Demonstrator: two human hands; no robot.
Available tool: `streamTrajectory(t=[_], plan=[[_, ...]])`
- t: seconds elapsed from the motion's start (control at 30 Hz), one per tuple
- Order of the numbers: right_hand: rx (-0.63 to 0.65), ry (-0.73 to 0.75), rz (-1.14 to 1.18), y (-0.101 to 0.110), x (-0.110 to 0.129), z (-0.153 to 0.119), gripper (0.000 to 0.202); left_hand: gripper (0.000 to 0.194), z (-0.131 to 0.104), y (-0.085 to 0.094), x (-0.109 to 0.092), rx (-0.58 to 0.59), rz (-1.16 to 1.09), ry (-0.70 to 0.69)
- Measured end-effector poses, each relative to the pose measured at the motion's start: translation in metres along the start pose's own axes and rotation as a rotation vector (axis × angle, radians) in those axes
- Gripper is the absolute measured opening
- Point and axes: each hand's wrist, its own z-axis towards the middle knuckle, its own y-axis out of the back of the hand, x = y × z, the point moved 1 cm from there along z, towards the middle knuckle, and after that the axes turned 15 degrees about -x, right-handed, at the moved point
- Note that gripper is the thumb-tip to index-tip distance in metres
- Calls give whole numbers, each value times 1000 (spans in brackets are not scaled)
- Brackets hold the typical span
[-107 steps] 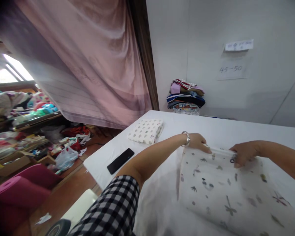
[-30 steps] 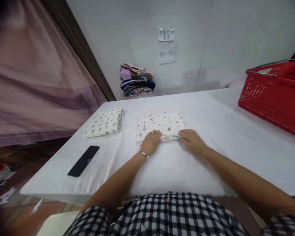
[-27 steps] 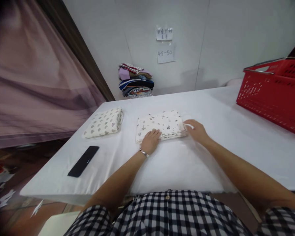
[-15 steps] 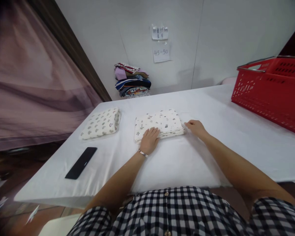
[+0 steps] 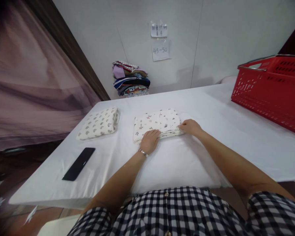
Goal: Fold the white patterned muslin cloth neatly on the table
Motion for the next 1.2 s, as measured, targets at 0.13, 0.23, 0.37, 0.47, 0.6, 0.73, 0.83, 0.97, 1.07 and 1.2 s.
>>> streamTrajectory(t=[0.13,0.23,0.37,0.47,0.6,0.73,0.83,0.97,1.07,1.2], plan=[[-10,-54,82,0,4,-2,18,30,0,1,1,-10,-3,-12],[-85,-119,255,5,1,-3,17,30,-1,5,3,-47,7,20],[-84,-254,362,10,-7,-3,17,29,-1,8,8,-69,21,101],[-1,-305,422,9,-10,-5,18,28,-1,9,10,-53,3,120],[54,-302,416,9,-9,-5,20,26,-1,10,10,-51,-18,133],[94,-268,316,10,-10,-3,22,25,1,15,12,-57,-38,144],[117,-229,263,9,-12,-1,24,26,2,22,19,-88,-37,190],[135,-209,223,9,-11,1,25,26,0,31,38,-134,-11,332],[176,-241,257,12,-8,2,24,27,-3,36,52,-142,-5,468],[170,-319,392,17,-8,7,23,26,-6,36,63,-102,-22,581]])
